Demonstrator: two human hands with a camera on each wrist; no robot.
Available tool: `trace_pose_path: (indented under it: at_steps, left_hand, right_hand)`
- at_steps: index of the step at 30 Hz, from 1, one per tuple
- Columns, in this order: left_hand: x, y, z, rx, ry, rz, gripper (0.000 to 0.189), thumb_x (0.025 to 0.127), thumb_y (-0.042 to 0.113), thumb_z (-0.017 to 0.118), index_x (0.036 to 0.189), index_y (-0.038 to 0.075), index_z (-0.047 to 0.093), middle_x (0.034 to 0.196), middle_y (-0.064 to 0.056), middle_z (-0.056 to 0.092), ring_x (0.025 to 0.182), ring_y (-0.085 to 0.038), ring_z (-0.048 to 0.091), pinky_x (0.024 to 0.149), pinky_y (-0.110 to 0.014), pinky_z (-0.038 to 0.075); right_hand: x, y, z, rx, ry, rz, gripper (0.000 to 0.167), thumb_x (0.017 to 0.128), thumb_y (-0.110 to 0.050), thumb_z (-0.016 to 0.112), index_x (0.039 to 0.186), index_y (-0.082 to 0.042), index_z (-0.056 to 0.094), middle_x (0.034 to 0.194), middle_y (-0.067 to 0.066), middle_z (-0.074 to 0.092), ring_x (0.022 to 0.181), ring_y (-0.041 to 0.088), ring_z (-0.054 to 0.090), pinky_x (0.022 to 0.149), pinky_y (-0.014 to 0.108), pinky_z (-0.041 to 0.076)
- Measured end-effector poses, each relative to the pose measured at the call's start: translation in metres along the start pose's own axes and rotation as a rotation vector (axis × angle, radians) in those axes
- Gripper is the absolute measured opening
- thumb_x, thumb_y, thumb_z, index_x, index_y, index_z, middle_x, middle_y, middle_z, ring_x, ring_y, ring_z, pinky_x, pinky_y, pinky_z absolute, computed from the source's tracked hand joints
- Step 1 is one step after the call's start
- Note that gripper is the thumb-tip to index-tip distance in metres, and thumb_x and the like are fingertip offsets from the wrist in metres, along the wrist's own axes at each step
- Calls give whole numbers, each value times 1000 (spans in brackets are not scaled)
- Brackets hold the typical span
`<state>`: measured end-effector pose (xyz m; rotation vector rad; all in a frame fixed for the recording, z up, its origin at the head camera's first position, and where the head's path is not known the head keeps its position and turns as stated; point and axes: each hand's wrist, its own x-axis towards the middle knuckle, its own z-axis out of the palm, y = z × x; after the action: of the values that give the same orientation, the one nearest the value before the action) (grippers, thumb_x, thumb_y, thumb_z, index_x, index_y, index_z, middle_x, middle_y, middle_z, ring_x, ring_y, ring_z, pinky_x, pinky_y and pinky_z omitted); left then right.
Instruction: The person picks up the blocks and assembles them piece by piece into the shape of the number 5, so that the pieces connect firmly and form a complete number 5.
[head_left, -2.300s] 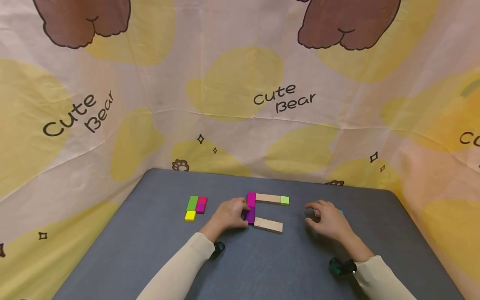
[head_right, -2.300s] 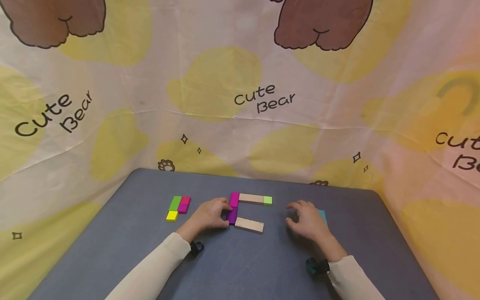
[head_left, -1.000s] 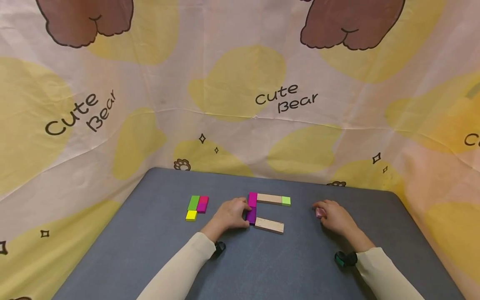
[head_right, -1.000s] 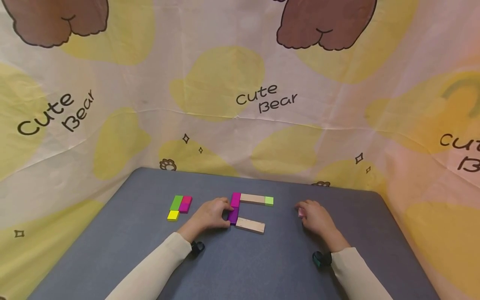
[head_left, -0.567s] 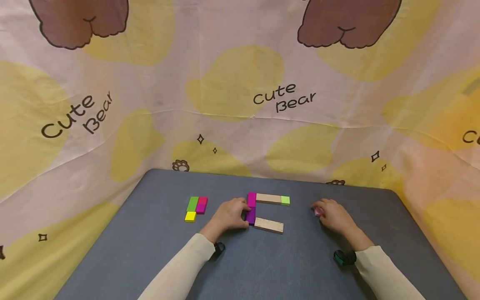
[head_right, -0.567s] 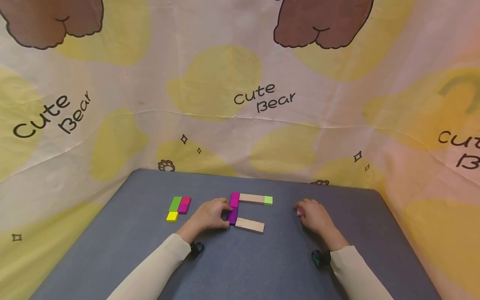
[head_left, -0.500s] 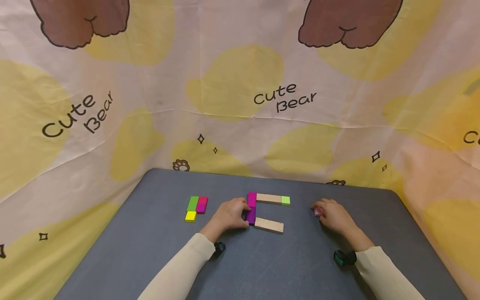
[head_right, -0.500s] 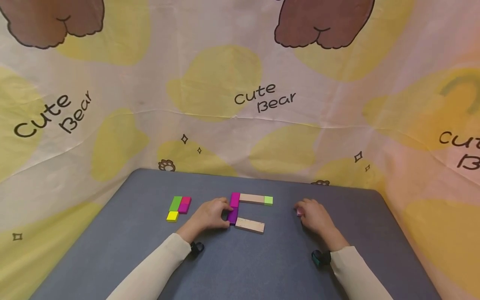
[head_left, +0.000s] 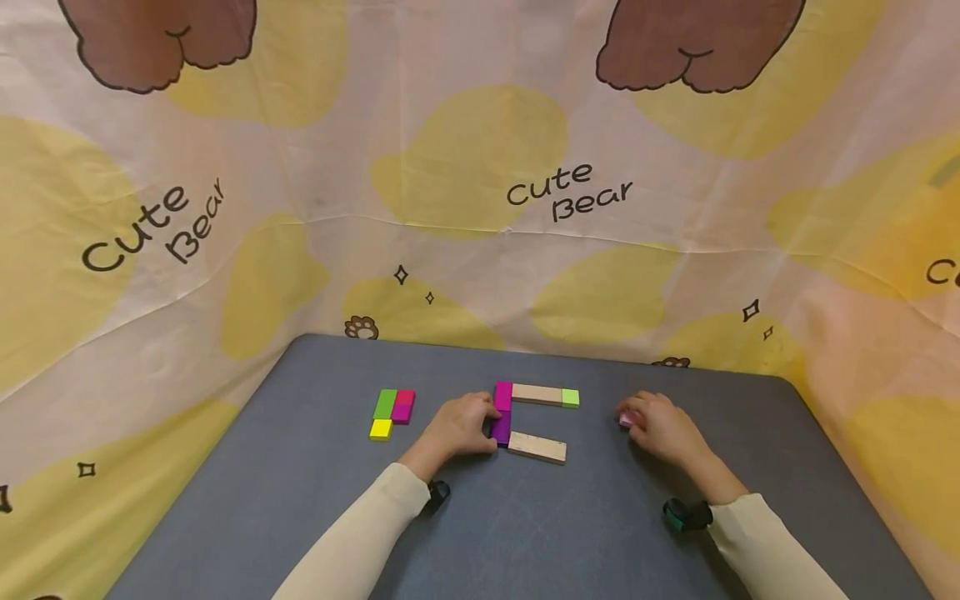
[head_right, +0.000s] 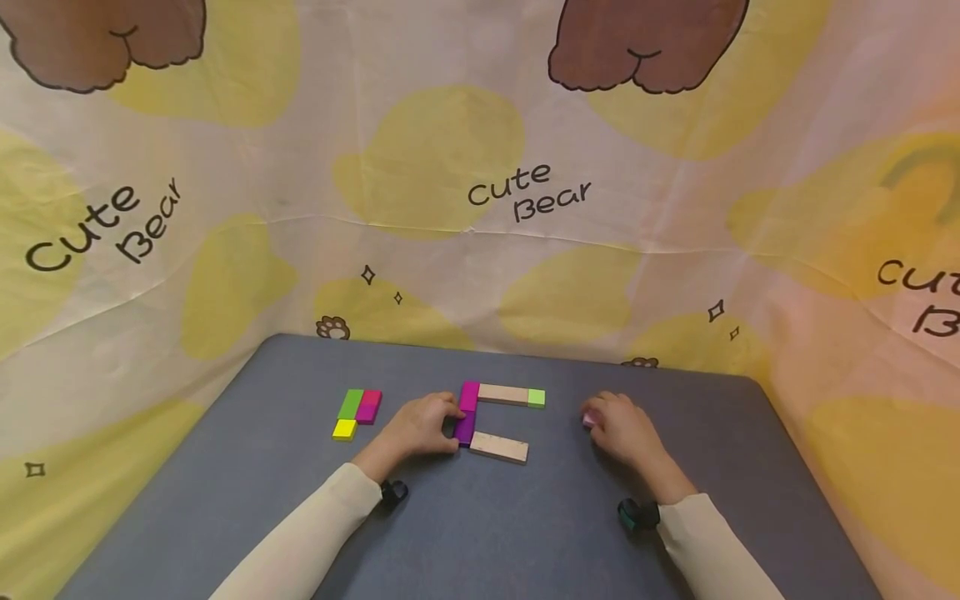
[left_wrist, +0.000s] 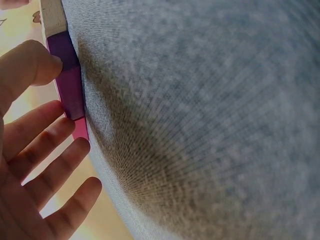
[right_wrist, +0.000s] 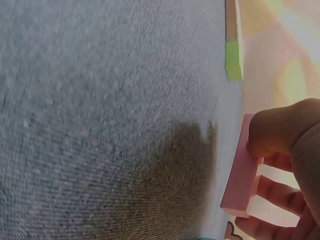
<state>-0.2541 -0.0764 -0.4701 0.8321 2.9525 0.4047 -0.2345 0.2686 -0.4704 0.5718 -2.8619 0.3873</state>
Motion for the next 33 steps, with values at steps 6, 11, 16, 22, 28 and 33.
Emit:
trace_pose_path:
  at_steps: [6, 11, 16, 22, 28, 33]
  left_hand:
    - [0, -1, 0, 0, 0, 4, 42, 71, 32, 78, 109, 13, 74, 99, 2, 63, 87, -13, 59, 76, -33, 52]
    - [0, -1, 1, 0, 2, 12, 42, 72, 33, 77, 109, 14, 74, 99, 2, 62, 86, -12, 57, 74, -32, 51]
    - [0, -1, 0, 0, 2, 11, 42, 72, 33, 77, 109, 13, 74, 99, 2, 62, 87, -13, 58, 76, -33, 52]
    - [-1, 0, 0, -7, -6, 3, 43, 73, 32, 77, 110, 13, 74, 101, 1, 63, 89, -14, 60, 79, -34, 52]
    - [-1, -1, 0, -2, -8, -1, 43, 72, 33, 77, 110, 13, 74, 100, 2, 63, 88, -13, 59, 78, -33, 52]
    - [0, -2, 1, 5, -7, 1, 42, 72, 33, 77, 110, 14, 74, 98, 2, 62, 84, -12, 56, 74, -31, 50]
  right_hand:
    - [-1, -8, -3, 1, 1, 11, 25, 75, -9, 71, 100, -11, 71, 98, 6, 66, 85, 25, 59, 67, 43, 50]
    - [-3, -15, -3, 22, 5, 10, 26, 74, -9, 73, 100, -11, 71, 95, 4, 65, 81, 20, 57, 65, 39, 50]
    - [-5, -22, -4, 47, 16, -11, 27, 72, -9, 74, 99, -10, 71, 91, 4, 64, 78, 18, 56, 66, 36, 49]
    - [-8, -32, -5, 109, -12, 34, 28, 71, -9, 75, 99, -9, 71, 90, 4, 63, 72, 14, 53, 62, 30, 45]
    - [-13, -43, -2, 139, -35, 77, 29, 71, -12, 75, 99, -10, 71, 89, 4, 62, 69, 12, 51, 60, 27, 42]
    - [-15, -53, 1, 161, -44, 102, 26, 71, -15, 75, 97, -11, 71, 90, 4, 62, 70, 13, 51, 61, 27, 43]
